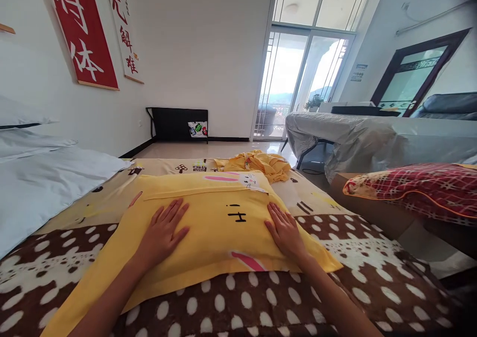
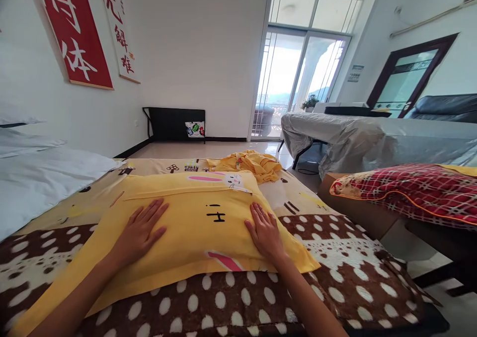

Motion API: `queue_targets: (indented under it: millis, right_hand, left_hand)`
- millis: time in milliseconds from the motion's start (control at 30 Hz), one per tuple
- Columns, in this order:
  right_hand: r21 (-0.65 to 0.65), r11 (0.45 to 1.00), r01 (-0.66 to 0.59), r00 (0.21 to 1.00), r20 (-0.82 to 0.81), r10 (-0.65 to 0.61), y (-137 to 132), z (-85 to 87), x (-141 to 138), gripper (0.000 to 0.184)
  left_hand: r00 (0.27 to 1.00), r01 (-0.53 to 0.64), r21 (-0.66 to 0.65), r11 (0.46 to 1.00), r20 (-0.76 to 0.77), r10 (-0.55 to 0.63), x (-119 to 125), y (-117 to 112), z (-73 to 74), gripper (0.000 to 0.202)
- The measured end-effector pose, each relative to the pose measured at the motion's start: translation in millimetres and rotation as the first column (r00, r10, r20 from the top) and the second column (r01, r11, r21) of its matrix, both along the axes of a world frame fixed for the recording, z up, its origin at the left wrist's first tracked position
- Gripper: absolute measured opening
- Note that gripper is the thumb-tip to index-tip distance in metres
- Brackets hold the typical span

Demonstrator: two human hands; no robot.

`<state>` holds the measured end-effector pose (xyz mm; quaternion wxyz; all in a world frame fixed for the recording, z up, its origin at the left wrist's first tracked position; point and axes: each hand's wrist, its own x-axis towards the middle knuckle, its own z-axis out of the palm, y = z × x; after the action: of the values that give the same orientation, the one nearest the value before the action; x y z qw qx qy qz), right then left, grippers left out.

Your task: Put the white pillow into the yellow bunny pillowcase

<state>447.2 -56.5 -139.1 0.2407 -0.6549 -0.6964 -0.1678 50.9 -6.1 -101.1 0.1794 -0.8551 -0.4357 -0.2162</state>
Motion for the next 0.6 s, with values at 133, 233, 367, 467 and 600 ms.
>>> queue_targets:
  millis: [133,233,367,467,600]
  right_hand:
    - [0.07,0.997,0.022,0.996,-0.09,-0.015,-1,26.1,-31,0.055]
    - [0.044,0.967,-0.249,0.968,-0.017,0.25,-4,50.6,-73,0.055]
    - [-0.06,0.906,-0.418,0.906,0.043,0.421,4,62.8,-107,0.053]
    - [-0.032,0.957,-0.289,0.957,-0.008,0.289,16,56.1,-95,0.054]
    - [-0.034,0.992,-0.121,0.992,-0.034,0.12,22,37.9,-48,0.056]
  left_hand:
    - [1.0,-0.001,0.016,1.0,0.01,0.001,-1,0,-0.6,0.058]
    - [1.0,-0.003,0.018,1.0,0.011,0.003,-3,0,-1.6,0.058]
    - [1.0,-0.001,0.024,1.0,0.007,0.001,-6,1,-4.2,0.059]
    - [1.0,-0.009,0.005,1.0,0.005,0.009,-6,3,-6.0,0.059]
    - [1.0,-0.009,0.003,1.0,0.022,0.009,-4,3,-7.1,0.058]
